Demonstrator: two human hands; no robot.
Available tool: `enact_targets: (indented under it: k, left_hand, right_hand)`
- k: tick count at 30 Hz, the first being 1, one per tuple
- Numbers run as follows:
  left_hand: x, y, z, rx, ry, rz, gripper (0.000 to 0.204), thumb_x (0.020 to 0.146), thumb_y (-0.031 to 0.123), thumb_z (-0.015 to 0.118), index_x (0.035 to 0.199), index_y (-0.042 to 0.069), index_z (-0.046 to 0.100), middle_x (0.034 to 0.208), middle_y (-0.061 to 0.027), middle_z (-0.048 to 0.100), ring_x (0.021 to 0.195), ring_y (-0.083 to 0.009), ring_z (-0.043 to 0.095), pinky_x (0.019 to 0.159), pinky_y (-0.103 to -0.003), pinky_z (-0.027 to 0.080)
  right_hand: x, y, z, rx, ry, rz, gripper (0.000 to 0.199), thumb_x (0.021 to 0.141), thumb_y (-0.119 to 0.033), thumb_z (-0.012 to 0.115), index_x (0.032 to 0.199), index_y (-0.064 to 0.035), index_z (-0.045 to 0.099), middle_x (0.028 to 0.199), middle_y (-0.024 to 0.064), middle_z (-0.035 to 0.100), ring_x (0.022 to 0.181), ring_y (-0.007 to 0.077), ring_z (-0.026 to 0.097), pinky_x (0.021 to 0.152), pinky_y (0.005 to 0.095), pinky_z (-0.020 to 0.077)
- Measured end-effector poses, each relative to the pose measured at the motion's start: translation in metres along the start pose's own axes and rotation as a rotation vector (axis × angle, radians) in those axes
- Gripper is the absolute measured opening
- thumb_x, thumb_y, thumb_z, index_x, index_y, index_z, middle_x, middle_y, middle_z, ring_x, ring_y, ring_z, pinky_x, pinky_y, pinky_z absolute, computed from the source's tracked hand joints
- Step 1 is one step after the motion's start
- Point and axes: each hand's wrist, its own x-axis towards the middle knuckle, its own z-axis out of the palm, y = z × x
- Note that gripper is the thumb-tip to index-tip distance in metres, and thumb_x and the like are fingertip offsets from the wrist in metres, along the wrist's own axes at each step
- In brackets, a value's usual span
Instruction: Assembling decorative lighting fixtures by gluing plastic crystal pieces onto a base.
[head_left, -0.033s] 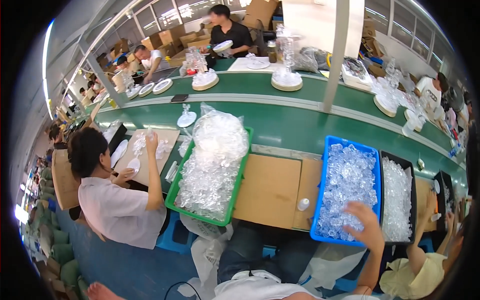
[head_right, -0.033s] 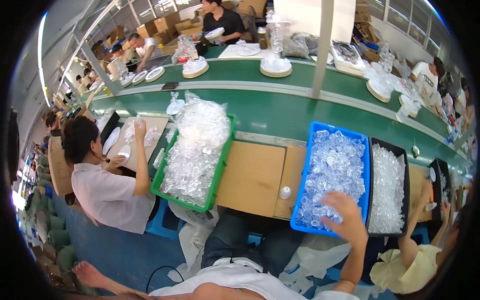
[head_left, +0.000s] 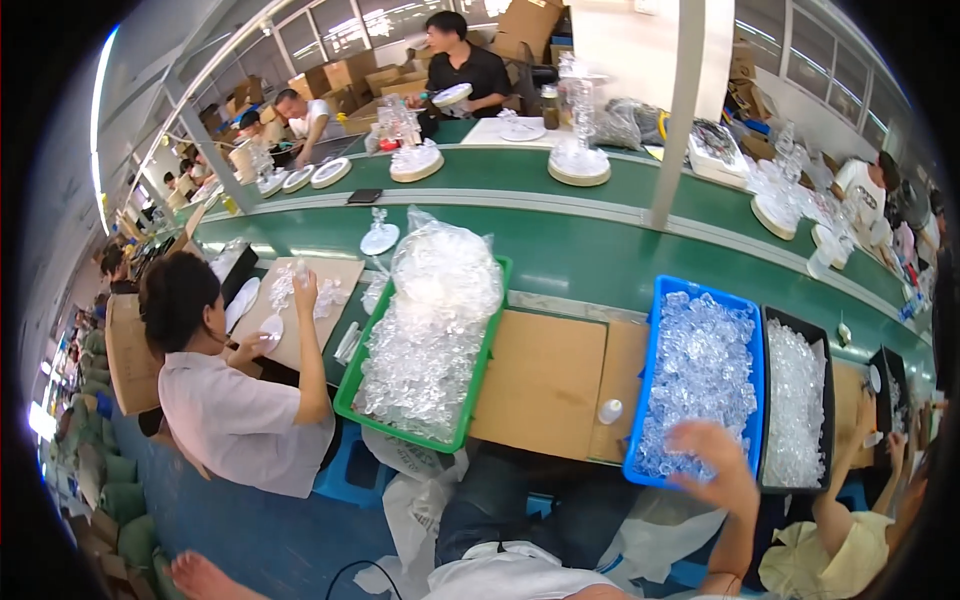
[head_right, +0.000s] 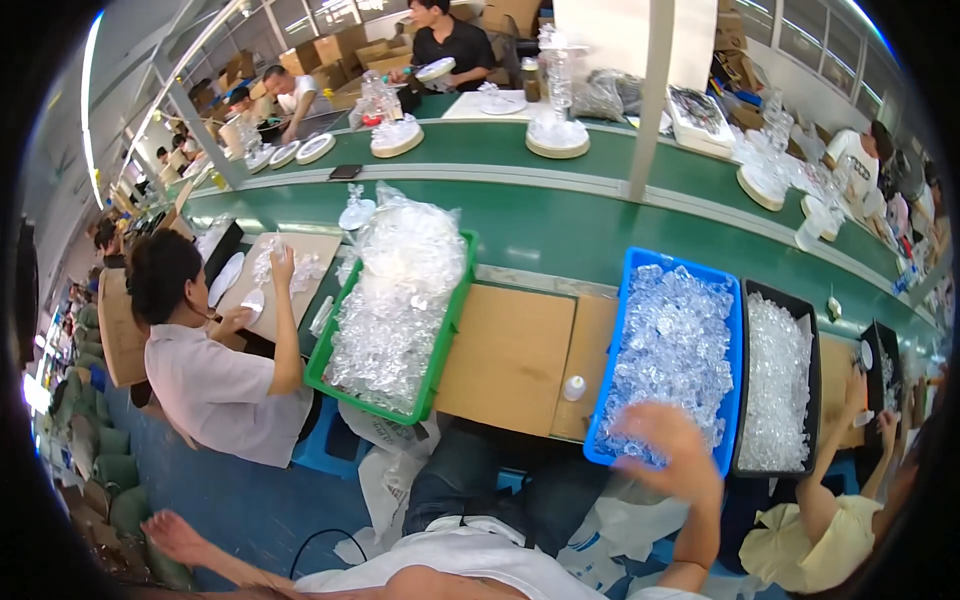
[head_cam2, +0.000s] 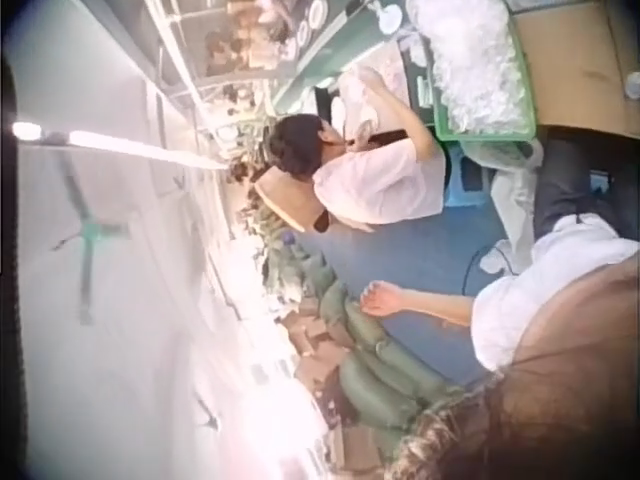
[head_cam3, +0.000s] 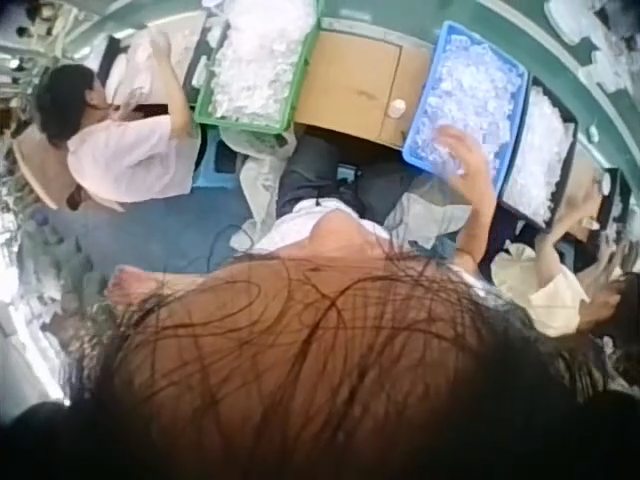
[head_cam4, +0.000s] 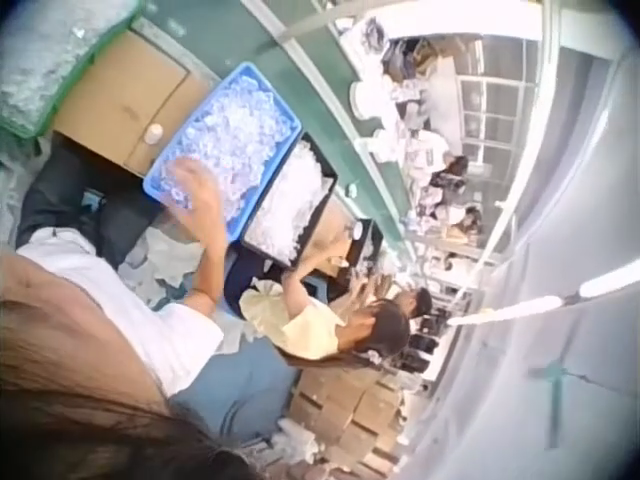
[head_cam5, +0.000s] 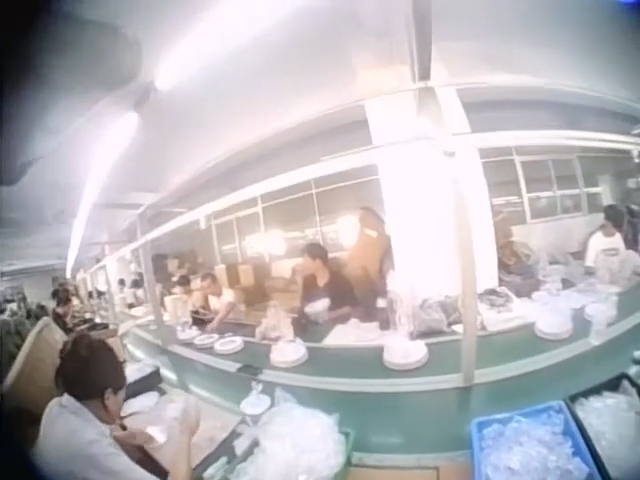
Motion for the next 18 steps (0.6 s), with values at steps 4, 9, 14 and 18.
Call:
enact_targets:
  k: [4,9,14,18]
  left_hand:
    - [0.009,-0.053,0.011,0.003,0.327,0.151,0.034,0.097,0.030,0.037,0.106,0.006,0.060,0.095,-0.0063,0.063,0.080,-0.0222,0.054,0.073,-0.037,0.042]
    - [0.049,-0.110,0.015,-0.082,0.348,0.038,0.032,0.097,0.031,0.038,0.103,0.007,0.060,0.093,-0.0050,0.061,0.082,-0.0218,0.055,0.074,-0.039,0.041]
    - [0.055,-0.159,0.037,-0.230,0.229,-0.005,0.029,0.096,0.029,0.040,0.102,0.008,0.059,0.095,-0.0068,0.061,0.082,-0.0238,0.056,0.071,-0.039,0.043]
    - [0.020,-0.159,0.044,-0.304,0.373,-0.030,0.029,0.090,0.036,0.050,0.093,0.007,0.049,0.065,-0.0029,0.037,0.061,-0.0182,0.039,0.064,-0.037,0.037]
  right_hand:
    - [0.032,-0.087,0.078,0.843,-0.523,-0.661,0.025,0.088,-0.011,0.059,0.111,-0.0025,0.060,0.111,0.0104,0.060,0.102,0.0278,0.056,0.086,0.0382,0.0453]
    - [0.062,-0.134,0.119,0.769,-0.549,-0.625,0.026,0.085,-0.029,0.056,0.101,-0.0079,0.057,0.081,0.0109,0.056,0.070,0.0317,0.057,0.054,0.0404,0.0436]
    - [0.081,-0.157,0.107,0.645,-0.692,-0.509,0.024,0.084,-0.028,0.059,0.096,-0.0079,0.058,0.081,0.0095,0.056,0.073,0.0301,0.057,0.059,0.0390,0.0445]
    - [0.095,-0.142,0.145,0.812,-0.813,-0.648,0.020,0.082,-0.023,0.061,0.095,-0.0072,0.059,0.081,0.0102,0.057,0.077,0.0295,0.057,0.063,0.0390,0.0453]
